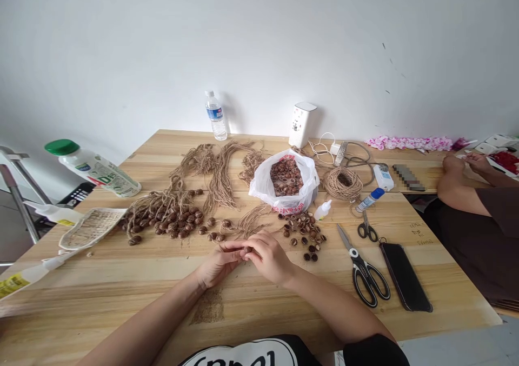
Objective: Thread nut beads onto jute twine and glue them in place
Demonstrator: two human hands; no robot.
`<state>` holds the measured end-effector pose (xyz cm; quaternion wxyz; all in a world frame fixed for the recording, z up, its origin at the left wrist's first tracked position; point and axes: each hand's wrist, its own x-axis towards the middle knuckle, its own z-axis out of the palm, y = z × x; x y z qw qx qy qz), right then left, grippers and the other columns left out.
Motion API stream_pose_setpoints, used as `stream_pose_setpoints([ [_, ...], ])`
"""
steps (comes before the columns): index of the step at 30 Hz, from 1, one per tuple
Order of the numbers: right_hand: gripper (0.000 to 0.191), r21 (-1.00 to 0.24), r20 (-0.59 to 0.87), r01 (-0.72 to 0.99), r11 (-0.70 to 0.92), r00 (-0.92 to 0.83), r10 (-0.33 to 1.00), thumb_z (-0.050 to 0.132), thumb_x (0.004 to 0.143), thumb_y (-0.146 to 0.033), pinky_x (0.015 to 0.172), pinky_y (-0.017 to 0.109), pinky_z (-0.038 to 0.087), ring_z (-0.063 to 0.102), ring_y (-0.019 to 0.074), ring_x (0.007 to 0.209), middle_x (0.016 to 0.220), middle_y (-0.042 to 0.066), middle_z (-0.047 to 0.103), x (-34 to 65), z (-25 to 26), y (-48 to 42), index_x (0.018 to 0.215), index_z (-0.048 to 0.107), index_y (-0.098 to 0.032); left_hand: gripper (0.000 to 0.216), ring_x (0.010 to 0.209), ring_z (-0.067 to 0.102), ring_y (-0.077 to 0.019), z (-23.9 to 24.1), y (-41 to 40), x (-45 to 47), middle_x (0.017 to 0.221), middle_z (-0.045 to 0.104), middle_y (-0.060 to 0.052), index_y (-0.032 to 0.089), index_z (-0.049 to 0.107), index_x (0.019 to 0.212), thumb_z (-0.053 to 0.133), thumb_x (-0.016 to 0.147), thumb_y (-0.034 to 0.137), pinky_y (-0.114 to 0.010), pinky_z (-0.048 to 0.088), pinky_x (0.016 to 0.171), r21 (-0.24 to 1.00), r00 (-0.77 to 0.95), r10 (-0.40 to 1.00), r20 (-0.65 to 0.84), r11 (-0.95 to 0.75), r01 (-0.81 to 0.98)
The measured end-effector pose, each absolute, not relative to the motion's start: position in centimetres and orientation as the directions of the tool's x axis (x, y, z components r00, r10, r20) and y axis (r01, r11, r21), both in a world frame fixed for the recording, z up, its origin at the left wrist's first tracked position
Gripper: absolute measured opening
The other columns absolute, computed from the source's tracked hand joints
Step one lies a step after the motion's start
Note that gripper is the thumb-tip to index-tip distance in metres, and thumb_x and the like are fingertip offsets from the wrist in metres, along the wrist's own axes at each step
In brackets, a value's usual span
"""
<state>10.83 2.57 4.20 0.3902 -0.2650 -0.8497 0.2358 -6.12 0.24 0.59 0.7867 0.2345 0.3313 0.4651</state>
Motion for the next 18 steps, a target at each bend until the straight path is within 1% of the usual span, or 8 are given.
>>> stream_pose_setpoints([
  [5, 0.022, -0.615, 0.565, 0.259, 0.745, -0.514, 0.645, 0.059, 0.081, -0.010, 0.078, 0.037, 0.050, 0.057, 0.0200, 0.087, 0.089, 0.007, 0.064, 10.71, 3.85, 2.62, 0.100, 0.059, -0.020, 0.029, 0.074, 0.064, -0.0159, 1.02, 0.26, -5.88, 0.079, 0.073, -0.007, 0.013, 0.074, 0.084, 0.081, 0.056, 0.016, -0.032, 0.046, 0.081, 0.674, 0.313, 0.891, -0.329, 0.454, -0.583],
  [8, 0.020, -0.628, 0.571, 0.248, 0.737, -0.497, 0.654, 0.060, 0.081, -0.013, 0.076, 0.035, 0.050, 0.058, 0.0195, 0.085, 0.089, 0.007, 0.064, 10.70, 3.80, 2.70, 0.099, 0.060, -0.020, 0.029, 0.073, 0.064, -0.0167, 1.18, 0.23, -5.75, 0.078, 0.073, -0.006, 0.013, 0.074, 0.082, 0.082, 0.054, 0.016, -0.033, 0.046, 0.081, 0.672, 0.301, 0.892, -0.336, 0.451, -0.588],
  [11, 0.018, -0.644, 0.565, 0.252, 0.722, -0.481, 0.671, 0.061, 0.081, -0.015, 0.075, 0.035, 0.051, 0.058, 0.0194, 0.085, 0.087, 0.007, 0.064, 10.70, 3.76, 2.69, 0.098, 0.060, -0.020, 0.028, 0.073, 0.064, -0.0158, 1.03, 0.19, -5.71, 0.079, 0.073, -0.006, 0.014, 0.074, 0.081, 0.082, 0.054, 0.015, -0.032, 0.047, 0.081, 0.662, 0.287, 0.896, -0.337, 0.443, -0.605],
  [18, 0.022, -0.657, 0.557, 0.245, 0.714, -0.482, 0.677, 0.063, 0.079, -0.012, 0.076, 0.035, 0.051, 0.058, 0.0195, 0.085, 0.088, 0.007, 0.064, 10.69, 3.45, 2.67, 0.099, 0.059, -0.020, 0.027, 0.077, 0.064, -0.0157, 0.65, 0.14, -5.80, 0.083, 0.074, -0.006, 0.015, 0.075, 0.081, 0.081, 0.055, 0.015, -0.030, 0.046, 0.082, 0.670, 0.289, 0.895, -0.340, 0.446, -0.594],
])
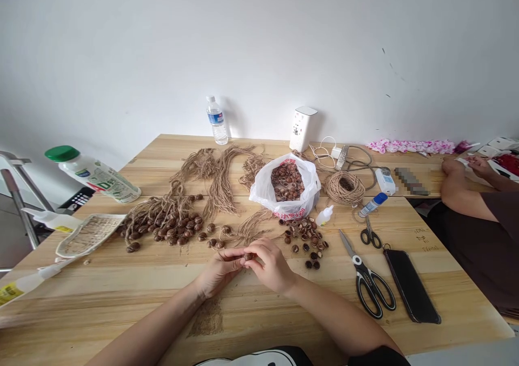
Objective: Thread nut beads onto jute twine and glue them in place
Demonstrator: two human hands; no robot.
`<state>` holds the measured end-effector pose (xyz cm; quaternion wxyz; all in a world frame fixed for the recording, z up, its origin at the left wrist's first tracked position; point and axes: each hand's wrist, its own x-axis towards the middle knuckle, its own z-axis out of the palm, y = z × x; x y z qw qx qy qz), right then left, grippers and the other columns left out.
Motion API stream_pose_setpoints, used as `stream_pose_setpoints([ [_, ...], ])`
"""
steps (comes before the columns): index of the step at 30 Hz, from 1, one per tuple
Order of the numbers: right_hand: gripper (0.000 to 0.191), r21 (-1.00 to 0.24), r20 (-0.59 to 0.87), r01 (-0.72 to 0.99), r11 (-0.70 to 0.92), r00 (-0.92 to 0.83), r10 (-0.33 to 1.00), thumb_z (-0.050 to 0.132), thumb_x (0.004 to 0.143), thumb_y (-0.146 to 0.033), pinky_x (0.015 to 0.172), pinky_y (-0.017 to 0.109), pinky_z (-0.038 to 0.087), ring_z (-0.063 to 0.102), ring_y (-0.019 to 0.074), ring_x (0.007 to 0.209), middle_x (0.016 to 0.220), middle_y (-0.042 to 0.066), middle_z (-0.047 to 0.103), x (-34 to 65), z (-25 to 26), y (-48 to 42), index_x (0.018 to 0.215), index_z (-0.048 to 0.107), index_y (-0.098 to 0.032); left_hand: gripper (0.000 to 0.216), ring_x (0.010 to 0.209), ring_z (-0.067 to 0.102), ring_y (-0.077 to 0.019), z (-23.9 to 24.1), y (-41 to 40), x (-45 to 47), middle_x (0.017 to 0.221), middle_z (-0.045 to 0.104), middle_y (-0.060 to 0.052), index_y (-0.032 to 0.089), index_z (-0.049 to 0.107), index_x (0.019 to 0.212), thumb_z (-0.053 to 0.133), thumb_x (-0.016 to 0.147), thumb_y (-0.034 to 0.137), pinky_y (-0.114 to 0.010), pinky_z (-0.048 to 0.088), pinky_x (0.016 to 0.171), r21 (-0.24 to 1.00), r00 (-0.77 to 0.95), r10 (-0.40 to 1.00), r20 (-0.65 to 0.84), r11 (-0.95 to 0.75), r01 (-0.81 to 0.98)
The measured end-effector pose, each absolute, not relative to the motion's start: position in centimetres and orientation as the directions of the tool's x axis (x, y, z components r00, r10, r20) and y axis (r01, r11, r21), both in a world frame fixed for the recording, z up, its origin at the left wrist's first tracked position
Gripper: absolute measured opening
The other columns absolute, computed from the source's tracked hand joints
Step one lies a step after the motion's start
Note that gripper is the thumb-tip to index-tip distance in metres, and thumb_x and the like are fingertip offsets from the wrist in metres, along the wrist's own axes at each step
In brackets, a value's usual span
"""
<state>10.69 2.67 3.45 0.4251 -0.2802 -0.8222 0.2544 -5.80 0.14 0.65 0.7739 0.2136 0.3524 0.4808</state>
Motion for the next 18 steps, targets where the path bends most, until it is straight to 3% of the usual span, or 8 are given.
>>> stream_pose_setpoints([
  [13, 0.024, -0.629, 0.538, 0.280, 0.725, -0.515, 0.667, 0.061, 0.080, -0.012, 0.077, 0.036, 0.051, 0.058, 0.0205, 0.088, 0.091, 0.008, 0.063, 10.69, 3.45, 2.52, 0.102, 0.058, -0.020, 0.025, 0.084, 0.063, -0.0202, 1.32, 0.03, -6.14, 0.086, 0.073, -0.009, 0.013, 0.074, 0.084, 0.078, 0.060, 0.019, -0.034, 0.044, 0.085, 0.678, 0.319, 0.908, -0.271, 0.416, -0.606],
  [18, 0.027, -0.607, 0.520, 0.312, 0.731, -0.540, 0.662, 0.054, 0.082, -0.008, 0.078, 0.036, 0.050, 0.057, 0.0199, 0.088, 0.092, 0.007, 0.063, 10.35, 3.57, 2.40, 0.106, 0.058, -0.020, 0.022, 0.079, 0.062, -0.0181, 1.05, 0.07, -5.88, 0.082, 0.072, -0.007, 0.014, 0.072, 0.083, 0.077, 0.062, 0.019, -0.032, 0.045, 0.080, 0.779, 0.270, 0.930, -0.248, 0.357, -0.515],
])
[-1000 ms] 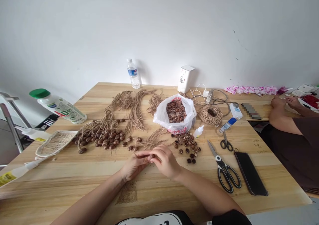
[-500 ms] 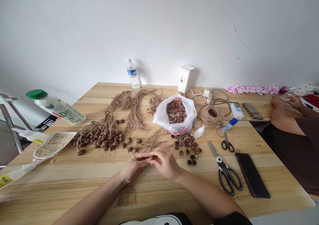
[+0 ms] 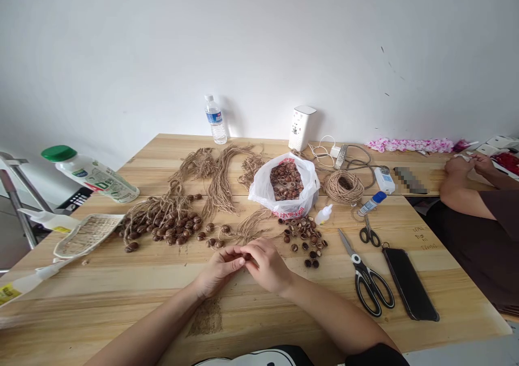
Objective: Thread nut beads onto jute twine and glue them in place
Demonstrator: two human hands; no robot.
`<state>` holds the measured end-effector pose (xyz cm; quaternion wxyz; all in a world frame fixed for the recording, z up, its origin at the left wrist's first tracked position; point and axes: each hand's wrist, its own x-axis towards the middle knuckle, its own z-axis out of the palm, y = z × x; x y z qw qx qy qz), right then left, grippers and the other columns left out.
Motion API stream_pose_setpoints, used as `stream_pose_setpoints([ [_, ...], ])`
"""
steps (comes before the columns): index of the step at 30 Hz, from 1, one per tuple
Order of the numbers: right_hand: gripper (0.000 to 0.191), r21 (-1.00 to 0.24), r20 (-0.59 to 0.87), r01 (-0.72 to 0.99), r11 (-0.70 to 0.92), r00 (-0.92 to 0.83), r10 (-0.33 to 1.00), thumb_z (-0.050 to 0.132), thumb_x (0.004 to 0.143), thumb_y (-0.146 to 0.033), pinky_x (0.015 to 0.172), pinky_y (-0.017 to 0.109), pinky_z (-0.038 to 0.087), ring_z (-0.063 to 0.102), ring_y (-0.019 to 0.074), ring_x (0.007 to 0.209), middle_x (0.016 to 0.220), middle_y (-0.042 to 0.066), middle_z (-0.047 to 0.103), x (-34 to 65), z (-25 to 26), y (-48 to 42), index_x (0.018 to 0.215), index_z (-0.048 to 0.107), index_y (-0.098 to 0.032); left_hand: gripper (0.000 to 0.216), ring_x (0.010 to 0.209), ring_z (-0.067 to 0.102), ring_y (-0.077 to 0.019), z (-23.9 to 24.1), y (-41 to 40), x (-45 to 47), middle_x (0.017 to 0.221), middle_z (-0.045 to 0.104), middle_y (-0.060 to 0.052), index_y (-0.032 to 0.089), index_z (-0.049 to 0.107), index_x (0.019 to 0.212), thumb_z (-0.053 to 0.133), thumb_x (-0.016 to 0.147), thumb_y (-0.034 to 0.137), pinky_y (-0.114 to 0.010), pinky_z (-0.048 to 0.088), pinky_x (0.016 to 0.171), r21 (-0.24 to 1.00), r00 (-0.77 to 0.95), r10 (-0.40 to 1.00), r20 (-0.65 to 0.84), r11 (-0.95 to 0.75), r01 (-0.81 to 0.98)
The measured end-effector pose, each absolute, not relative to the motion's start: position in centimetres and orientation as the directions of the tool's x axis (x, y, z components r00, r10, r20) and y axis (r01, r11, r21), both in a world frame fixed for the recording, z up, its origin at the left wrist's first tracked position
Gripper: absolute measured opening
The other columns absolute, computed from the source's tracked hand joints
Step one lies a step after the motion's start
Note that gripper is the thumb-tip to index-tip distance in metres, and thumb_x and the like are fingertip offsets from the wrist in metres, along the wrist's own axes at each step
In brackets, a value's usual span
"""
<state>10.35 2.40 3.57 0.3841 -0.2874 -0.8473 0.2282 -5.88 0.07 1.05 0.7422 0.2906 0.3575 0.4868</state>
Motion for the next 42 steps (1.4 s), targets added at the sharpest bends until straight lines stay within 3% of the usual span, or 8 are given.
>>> stream_pose_setpoints([
  [5, 0.032, -0.606, 0.517, 0.311, 0.732, -0.545, 0.660, 0.053, 0.083, -0.010, 0.081, 0.036, 0.050, 0.056, 0.0199, 0.092, 0.095, 0.008, 0.060, 10.0, 3.5, 2.2, 0.113, 0.056, -0.022, 0.022, 0.073, 0.061, -0.0157, 1.0, 0.2, -5.9, 0.078, 0.070, -0.006, 0.013, 0.071, 0.079, 0.079, 0.060, 0.021, -0.029, 0.046, 0.074, 0.715, 0.269, 0.922, -0.280, 0.387, -0.582],
  [12, 0.036, -0.642, 0.598, 0.261, 0.721, -0.418, 0.684, 0.059, 0.079, -0.018, 0.081, 0.038, 0.049, 0.053, 0.0229, 0.097, 0.102, 0.012, 0.054, 10.3, 2.8, 2.0, 0.115, 0.050, -0.018, 0.022, 0.065, 0.059, -0.0106, 1.1, 0.4, -6.4, 0.077, 0.069, -0.006, 0.011, 0.070, 0.082, 0.079, 0.062, 0.019, -0.025, 0.046, 0.068, 0.580, 0.334, 0.893, -0.301, 0.450, -0.680],
  [19, 0.004, -0.742, 0.506, 0.315, 0.592, -0.316, 0.802, 0.046, 0.081, -0.022, 0.056, 0.027, 0.041, 0.044, 0.0139, 0.063, 0.071, 0.001, 0.044, 10.8, 2.4, 2.6, 0.082, 0.048, -0.018, 0.028, 0.062, 0.059, -0.0091, 0.9, 0.4, -6.4, 0.079, 0.068, -0.005, 0.015, 0.062, 0.090, 0.076, 0.066, 0.018, -0.025, 0.046, 0.067, 0.549, 0.359, 0.888, -0.287, 0.460, -0.698],
  [23, 0.015, -0.797, 0.434, 0.311, 0.518, -0.303, 0.848, 0.047, 0.079, -0.021, 0.048, 0.022, 0.032, 0.035, 0.0095, 0.052, 0.062, -0.004, 0.036, 10.8, 1.8, 2.8, 0.069, 0.037, -0.020, 0.027, 0.057, 0.054, -0.0070, 0.7, 0.4, -6.4, 0.079, 0.067, -0.004, 0.017, 0.048, 0.072, 0.074, 0.067, 0.017, -0.021, 0.041, 0.058, 0.537, 0.364, 0.899, -0.244, 0.438, -0.721],
  [27, 0.030, -0.808, 0.422, 0.316, 0.497, -0.278, 0.863, 0.049, 0.078, -0.018, 0.047, 0.022, 0.026, 0.029, 0.0078, 0.047, 0.054, -0.007, 0.029, 10.9, 1.0, 2.8, 0.060, 0.025, -0.021, 0.041, 0.038, 0.032, 0.0008, 0.7, 0.3, -6.4, 0.078, 0.065, -0.004, 0.017, 0.032, 0.061, 0.071, 0.070, 0.017, -0.016, 0.023, 0.040, 0.543, 0.385, 0.897, -0.220, 0.440, -0.715],
  [30, 0.038, -0.800, 0.446, 0.305, 0.516, -0.272, 0.853, 0.048, 0.077, -0.014, 0.046, 0.022, 0.022, 0.024, 0.0068, 0.044, 0.049, -0.007, 0.022, 11.0, 0.5, 2.8, 0.056, 0.017, -0.021, 0.046, 0.035, 0.023, 0.0031, 0.5, 0.2, -6.6, 0.081, 0.066, -0.004, 0.018, 0.025, 0.060, 0.070, 0.071, 0.018, -0.016, 0.014, 0.037, 0.559, 0.382, 0.896, -0.228, 0.441, -0.702],
  [42, 0.040, -0.829, 0.403, 0.248, 0.501, -0.357, 0.843, 0.049, 0.072, -0.012, 0.041, 0.020, 0.017, 0.020, 0.0051, 0.040, 0.045, -0.008, 0.019, 11.2, 0.5, 2.4, 0.052, 0.016, -0.020, 0.059, 0.039, 0.022, 0.0034, -0.1, 0.1, -6.9, 0.083, 0.062, -0.002, 0.018, 0.017, 0.060, 0.075, 0.066, 0.023, -0.016, 0.013, 0.038, 0.512, 0.352, 0.882, -0.314, 0.469, -0.719],
])
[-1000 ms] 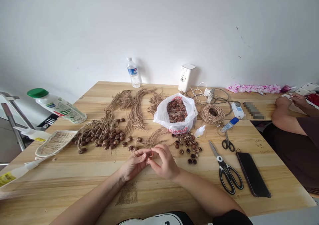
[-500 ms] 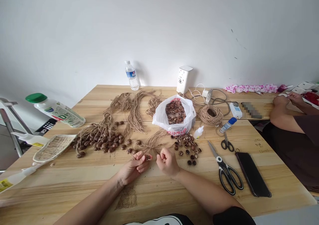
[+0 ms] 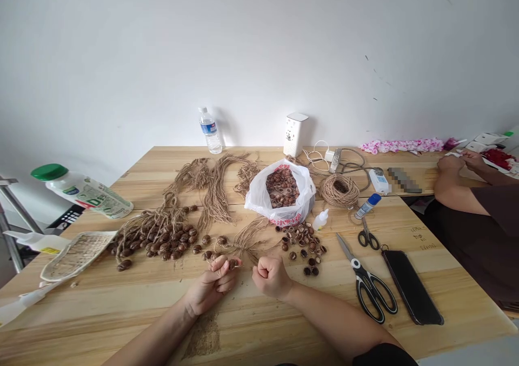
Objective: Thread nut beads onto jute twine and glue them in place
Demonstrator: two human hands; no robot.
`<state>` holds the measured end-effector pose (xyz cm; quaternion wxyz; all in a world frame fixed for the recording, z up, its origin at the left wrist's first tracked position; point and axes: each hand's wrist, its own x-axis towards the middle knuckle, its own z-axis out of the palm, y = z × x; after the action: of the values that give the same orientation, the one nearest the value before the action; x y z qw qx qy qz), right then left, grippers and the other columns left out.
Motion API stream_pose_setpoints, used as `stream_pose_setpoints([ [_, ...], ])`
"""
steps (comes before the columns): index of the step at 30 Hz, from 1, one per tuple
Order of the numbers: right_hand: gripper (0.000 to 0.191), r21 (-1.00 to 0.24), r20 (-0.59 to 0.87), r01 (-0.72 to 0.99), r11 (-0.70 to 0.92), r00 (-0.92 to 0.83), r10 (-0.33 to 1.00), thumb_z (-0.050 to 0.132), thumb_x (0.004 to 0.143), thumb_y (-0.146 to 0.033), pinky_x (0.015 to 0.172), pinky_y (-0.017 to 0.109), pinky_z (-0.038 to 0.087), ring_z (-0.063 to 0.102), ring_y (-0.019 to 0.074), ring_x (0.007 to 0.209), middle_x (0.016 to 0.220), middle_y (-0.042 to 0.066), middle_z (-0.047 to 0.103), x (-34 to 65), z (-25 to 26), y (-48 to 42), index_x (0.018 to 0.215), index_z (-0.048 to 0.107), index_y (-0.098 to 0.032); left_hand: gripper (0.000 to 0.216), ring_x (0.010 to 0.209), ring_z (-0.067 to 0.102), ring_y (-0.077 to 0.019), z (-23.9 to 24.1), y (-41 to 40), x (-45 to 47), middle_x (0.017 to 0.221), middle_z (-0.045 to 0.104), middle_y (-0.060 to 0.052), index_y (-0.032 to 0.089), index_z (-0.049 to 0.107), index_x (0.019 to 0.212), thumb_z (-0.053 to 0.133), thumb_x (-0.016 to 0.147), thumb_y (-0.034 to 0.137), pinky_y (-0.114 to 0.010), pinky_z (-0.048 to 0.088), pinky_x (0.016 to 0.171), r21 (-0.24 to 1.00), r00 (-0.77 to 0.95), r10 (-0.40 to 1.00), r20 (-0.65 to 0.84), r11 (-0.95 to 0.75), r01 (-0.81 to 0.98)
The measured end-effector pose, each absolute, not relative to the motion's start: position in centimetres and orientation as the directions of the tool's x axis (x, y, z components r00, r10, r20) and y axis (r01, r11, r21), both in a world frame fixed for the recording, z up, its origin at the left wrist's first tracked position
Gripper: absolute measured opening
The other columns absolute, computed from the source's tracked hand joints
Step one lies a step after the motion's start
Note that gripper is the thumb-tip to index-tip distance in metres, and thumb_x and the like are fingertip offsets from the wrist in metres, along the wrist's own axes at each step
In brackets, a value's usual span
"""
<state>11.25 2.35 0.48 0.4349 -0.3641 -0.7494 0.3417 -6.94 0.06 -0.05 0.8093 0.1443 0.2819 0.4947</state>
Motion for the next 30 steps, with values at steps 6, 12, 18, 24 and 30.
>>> stream_pose_setpoints([
  [6, 0.039, -0.832, 0.404, 0.239, 0.500, -0.357, 0.842, 0.049, 0.070, -0.013, 0.041, 0.020, 0.016, 0.020, 0.0046, 0.040, 0.045, -0.008, 0.018, 11.24, 0.41, 2.47, 0.051, 0.016, -0.020, 0.056, 0.038, 0.018, 0.0037, -0.21, 0.14, -7.07, 0.085, 0.062, -0.003, 0.019, 0.018, 0.062, 0.074, 0.067, 0.021, -0.016, 0.008, 0.037, 0.490, 0.363, 0.874, -0.323, 0.482, -0.726],
  [12, 0.039, -0.819, 0.423, 0.243, 0.519, -0.354, 0.834, 0.049, 0.070, -0.011, 0.041, 0.020, 0.017, 0.021, 0.0044, 0.041, 0.046, -0.008, 0.018, 11.21, 0.34, 2.45, 0.052, 0.016, -0.020, 0.058, 0.036, 0.018, 0.0040, -0.27, 0.09, -7.03, 0.085, 0.063, -0.003, 0.020, 0.016, 0.063, 0.074, 0.067, 0.019, -0.015, 0.007, 0.036, 0.467, 0.376, 0.871, -0.315, 0.487, -0.738],
  [18, 0.038, -0.805, 0.446, 0.244, 0.541, -0.354, 0.822, 0.048, 0.069, -0.010, 0.042, 0.020, 0.016, 0.020, 0.0042, 0.041, 0.046, -0.008, 0.018, 11.20, 0.22, 2.52, 0.052, 0.016, -0.019, 0.062, 0.035, 0.019, 0.0039, -0.21, 0.13, -7.00, 0.083, 0.063, -0.002, 0.021, 0.012, 0.064, 0.074, 0.067, 0.020, -0.015, 0.007, 0.036, 0.464, 0.379, 0.872, -0.310, 0.487, -0.740],
  [24, 0.038, -0.800, 0.438, 0.271, 0.536, -0.348, 0.829, 0.049, 0.068, -0.010, 0.042, 0.020, 0.016, 0.021, 0.0043, 0.041, 0.045, -0.007, 0.018, 11.21, -0.26, 2.53, 0.051, 0.016, -0.019, 0.063, 0.036, 0.020, 0.0037, -0.34, -0.03, -6.85, 0.081, 0.063, -0.001, 0.021, 0.011, 0.064, 0.074, 0.067, 0.018, -0.016, 0.007, 0.037, 0.484, 0.364, 0.880, -0.306, 0.473, -0.736],
  [30, 0.038, -0.798, 0.445, 0.262, 0.543, -0.351, 0.824, 0.049, 0.068, -0.010, 0.041, 0.020, 0.016, 0.021, 0.0044, 0.041, 0.045, -0.007, 0.019, 11.13, -0.24, 2.55, 0.051, 0.016, -0.019, 0.060, 0.036, 0.019, 0.0034, -0.39, 0.00, -6.81, 0.080, 0.062, -0.001, 0.021, 0.013, 0.064, 0.073, 0.068, 0.019, -0.016, 0.009, 0.037, 0.496, 0.367, 0.882, -0.294, 0.469, -0.731],
])
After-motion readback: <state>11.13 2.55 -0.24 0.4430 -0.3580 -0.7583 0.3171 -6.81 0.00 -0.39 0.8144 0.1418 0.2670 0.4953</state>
